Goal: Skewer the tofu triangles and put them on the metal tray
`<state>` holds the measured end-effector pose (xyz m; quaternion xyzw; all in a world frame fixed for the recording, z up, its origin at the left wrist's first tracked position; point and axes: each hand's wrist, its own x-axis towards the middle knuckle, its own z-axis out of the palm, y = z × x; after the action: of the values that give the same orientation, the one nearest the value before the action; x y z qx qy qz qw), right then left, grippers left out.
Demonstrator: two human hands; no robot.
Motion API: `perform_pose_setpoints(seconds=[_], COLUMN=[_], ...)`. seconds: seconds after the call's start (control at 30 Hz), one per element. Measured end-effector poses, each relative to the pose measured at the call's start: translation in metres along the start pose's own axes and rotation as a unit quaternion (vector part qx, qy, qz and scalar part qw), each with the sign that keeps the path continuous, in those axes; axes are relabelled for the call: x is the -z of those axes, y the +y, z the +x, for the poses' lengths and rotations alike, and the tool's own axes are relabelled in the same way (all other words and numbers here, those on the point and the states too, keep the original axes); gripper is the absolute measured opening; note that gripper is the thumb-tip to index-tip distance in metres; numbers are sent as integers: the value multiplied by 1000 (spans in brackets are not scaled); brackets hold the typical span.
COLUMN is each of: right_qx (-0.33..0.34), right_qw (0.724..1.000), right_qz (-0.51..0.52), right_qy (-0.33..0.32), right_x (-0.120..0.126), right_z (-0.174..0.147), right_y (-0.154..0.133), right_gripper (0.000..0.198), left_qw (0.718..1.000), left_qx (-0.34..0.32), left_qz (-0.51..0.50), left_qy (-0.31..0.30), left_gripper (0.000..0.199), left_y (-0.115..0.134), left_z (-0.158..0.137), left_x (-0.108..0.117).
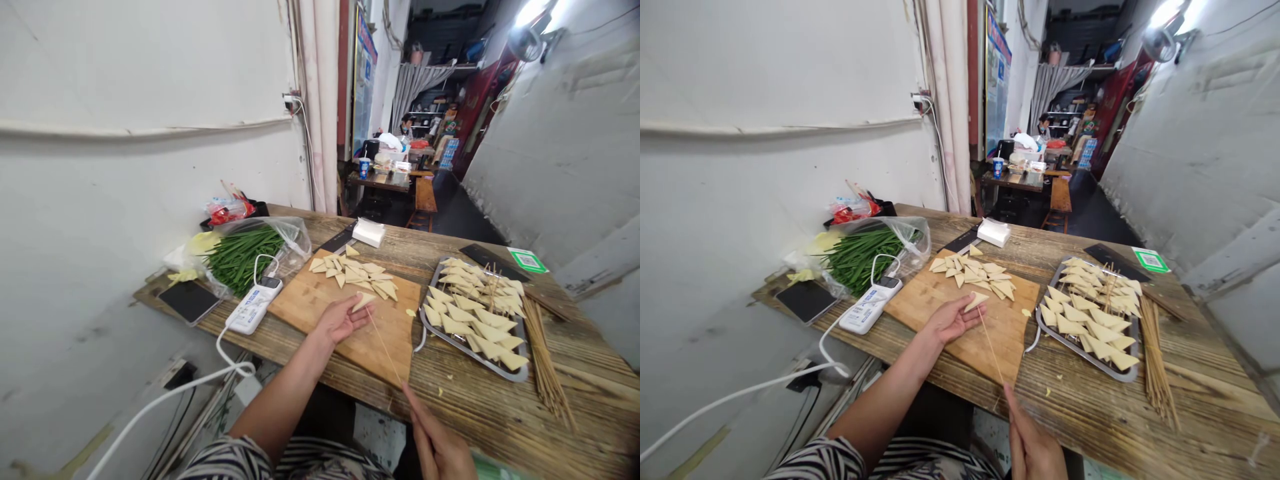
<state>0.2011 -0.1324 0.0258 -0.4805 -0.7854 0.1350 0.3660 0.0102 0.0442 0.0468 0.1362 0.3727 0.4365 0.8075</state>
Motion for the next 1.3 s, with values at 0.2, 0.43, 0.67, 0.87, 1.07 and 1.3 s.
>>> perform_pose_setpoints(seconds=[0.2, 0.43, 0.67, 0.87, 1.07, 1.3], right_qx=[1, 28, 25, 10, 8, -13], right_qw=[1000, 999, 999, 998, 998, 999], right_qz=[-22, -42, -41, -55, -63, -51], right_qy=[-4, -5, 8, -7, -5, 2], right_x=[-1, -5, -5, -7, -9, -10], right_z=[-1, -2, -1, -5, -3, 6], right_y=[0, 5, 2, 6, 6, -2], right_gripper=[47, 50, 47, 49, 49, 42], left_qw=[1000, 1000, 999, 998, 996, 995], left_qx=[-3, -4, -33, -41, -49, -48], left_qz=[4, 16, 30, 48, 70, 82], left_qy=[4, -3, -7, -7, -7, -7], left_gripper=[18, 20, 21, 19, 18, 18], left_y=[-1, -3, -6, -8, -10, -11], left_z=[-1, 0, -2, -3, -5, -7], left_x=[0, 2, -1, -3, -4, -7])
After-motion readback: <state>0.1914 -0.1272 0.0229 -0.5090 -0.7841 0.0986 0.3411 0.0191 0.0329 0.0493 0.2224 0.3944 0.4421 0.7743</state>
